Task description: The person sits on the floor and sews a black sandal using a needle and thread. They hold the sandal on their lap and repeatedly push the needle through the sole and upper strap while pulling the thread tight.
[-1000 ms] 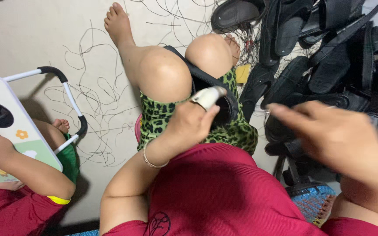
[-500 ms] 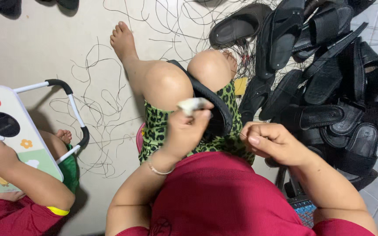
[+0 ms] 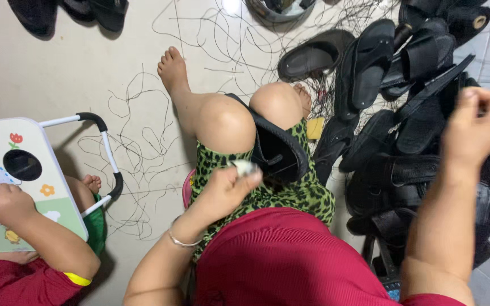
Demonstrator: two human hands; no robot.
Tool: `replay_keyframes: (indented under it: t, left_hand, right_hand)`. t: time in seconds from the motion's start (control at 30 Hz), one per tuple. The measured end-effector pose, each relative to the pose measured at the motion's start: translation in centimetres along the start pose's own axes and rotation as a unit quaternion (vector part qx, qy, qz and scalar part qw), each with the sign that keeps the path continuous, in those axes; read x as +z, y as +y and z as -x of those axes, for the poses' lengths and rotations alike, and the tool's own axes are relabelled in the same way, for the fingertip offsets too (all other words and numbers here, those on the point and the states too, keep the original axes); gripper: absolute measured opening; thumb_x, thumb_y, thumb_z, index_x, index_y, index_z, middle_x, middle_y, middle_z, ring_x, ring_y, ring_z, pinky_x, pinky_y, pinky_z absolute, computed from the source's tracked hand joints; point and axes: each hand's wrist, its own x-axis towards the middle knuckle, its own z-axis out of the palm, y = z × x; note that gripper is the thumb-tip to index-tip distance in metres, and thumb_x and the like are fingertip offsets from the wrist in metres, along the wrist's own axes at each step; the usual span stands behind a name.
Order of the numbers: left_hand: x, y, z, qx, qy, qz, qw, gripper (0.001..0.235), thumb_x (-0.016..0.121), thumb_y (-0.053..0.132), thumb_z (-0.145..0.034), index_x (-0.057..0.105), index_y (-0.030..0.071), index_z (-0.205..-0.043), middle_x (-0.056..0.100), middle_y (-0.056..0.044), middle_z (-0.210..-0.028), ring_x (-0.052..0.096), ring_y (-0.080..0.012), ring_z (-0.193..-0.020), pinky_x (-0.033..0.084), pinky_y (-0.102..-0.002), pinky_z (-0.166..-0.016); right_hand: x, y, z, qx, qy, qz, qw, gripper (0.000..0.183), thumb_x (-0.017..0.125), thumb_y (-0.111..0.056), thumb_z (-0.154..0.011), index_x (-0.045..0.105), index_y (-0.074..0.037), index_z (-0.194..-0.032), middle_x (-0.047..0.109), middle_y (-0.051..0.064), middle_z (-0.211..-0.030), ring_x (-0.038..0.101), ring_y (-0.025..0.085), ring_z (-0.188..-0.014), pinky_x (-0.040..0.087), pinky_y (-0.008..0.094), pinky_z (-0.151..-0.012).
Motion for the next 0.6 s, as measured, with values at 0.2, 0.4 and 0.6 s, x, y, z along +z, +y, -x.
replay_keyframes:
  t: [0.2,0.4,0.6]
  left_hand:
    - [0.9,-0.9,-1.8,0.228,-0.126,0.105,0.960,0.024,0.061,0.026,-0.103,0.076,0.007,-0.104,0.059,-0.004,-0.113,0.066,-0.0144,-0.096,0.056,-0.027,-0.090]
    - [0.5,2.1,-4.7,0.246,-0.044,0.535,0.807,0.037,0.068,0.036,-0.096,0.077,0.001,-0.099,0.051,-0.025,-0.152,0.050,-0.0378,-0.139,0.044,-0.053,-0.113]
    - [-7.3,-1.8,-4.5,0.211,0.139,0.614,0.748,0.050,0.038,0.054,-0.106,0.071,0.016,-0.107,0.037,-0.001,-0.063,0.042,-0.0144,-0.057,0.061,-0.040,-0.078]
  right_hand:
    - [-1.2,-15.4,-0.8,-0.061,-0.086,-0.157,0.982,0.016,0.068,0.008,-0.104,0.073,0.005,-0.120,0.067,0.020,-0.113,0.060,0.039,-0.108,0.048,0.049,-0.100]
    - [-3.5,-24.3,-0.8,-0.038,-0.476,-0.340,0.810,0.022,0.067,-0.017,-0.094,0.077,-0.001,-0.105,0.077,0.027,-0.094,0.072,0.051,-0.088,0.056,0.059,-0.080]
    - [-2.9,-22.1,0.3,-0.047,-0.397,-0.499,0.769,0.023,0.064,-0.023,-0.095,0.084,-0.013,-0.088,0.074,0.014,-0.102,0.072,0.031,-0.088,0.055,0.041,-0.079]
